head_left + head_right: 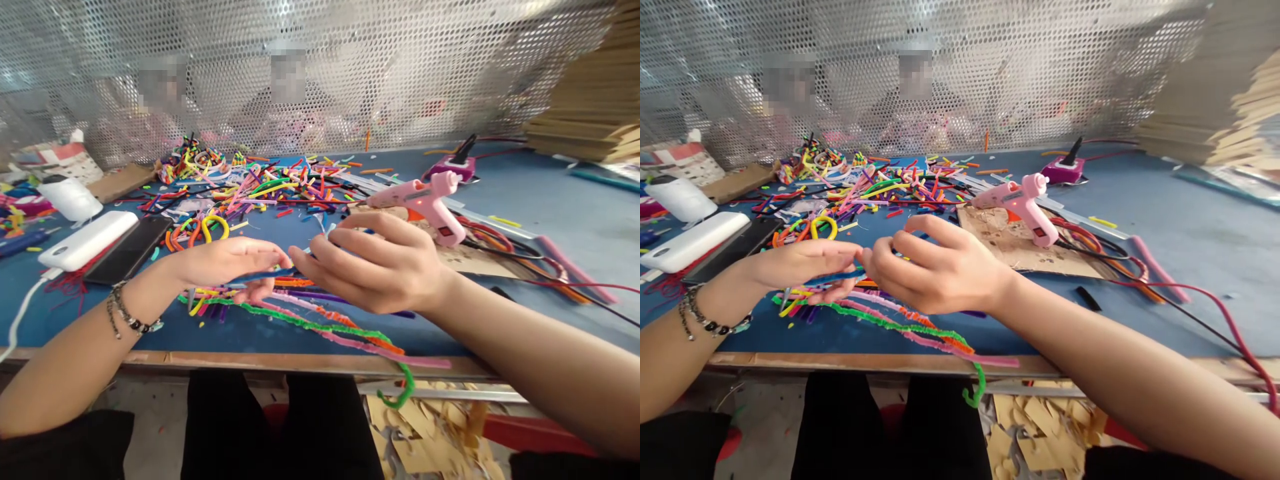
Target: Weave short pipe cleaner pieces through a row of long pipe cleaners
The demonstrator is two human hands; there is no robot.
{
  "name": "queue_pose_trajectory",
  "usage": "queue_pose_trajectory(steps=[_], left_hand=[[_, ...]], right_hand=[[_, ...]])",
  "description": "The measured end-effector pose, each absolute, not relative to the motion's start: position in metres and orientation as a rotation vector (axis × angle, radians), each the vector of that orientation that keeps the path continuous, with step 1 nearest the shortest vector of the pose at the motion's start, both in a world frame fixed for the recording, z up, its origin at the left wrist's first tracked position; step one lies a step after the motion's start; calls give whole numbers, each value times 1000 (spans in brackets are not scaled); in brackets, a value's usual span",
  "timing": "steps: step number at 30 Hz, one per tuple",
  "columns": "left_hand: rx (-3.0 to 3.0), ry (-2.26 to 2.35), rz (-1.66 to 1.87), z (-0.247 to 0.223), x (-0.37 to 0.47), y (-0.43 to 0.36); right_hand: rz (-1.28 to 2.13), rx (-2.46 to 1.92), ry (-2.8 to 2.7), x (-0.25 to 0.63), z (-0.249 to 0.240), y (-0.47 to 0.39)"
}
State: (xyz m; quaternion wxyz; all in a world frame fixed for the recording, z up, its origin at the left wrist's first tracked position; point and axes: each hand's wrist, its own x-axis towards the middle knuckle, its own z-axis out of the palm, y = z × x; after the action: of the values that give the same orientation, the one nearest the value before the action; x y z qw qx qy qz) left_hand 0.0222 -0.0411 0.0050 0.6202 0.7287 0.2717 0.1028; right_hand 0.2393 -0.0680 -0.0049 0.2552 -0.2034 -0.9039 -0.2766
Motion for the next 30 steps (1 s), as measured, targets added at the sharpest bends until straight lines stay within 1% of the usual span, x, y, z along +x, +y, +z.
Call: queue_pose_trajectory(steps=[12,15,19,21,25,30], left_hand=[[1549,536,194,-4,25,-42],[1521,530,182,-4,25,-43],[1520,521,179,-6,28,-43],[1548,515,176,-8,29,-42],[1669,523,231,-8,30,-42],[1882,615,394,-1,32,-47]], right_hand=[[-665,-543,-2602,240,2,-73],[-831,-465,-2591,241,1,-73],[-1309,-157,-2255,244,-4,-73],[-1441,-106,-2148,244,-7,-73],[-1480,-149,-2129,241,-8,-77],[-1397,-315,-2177,237,-9,-80]])
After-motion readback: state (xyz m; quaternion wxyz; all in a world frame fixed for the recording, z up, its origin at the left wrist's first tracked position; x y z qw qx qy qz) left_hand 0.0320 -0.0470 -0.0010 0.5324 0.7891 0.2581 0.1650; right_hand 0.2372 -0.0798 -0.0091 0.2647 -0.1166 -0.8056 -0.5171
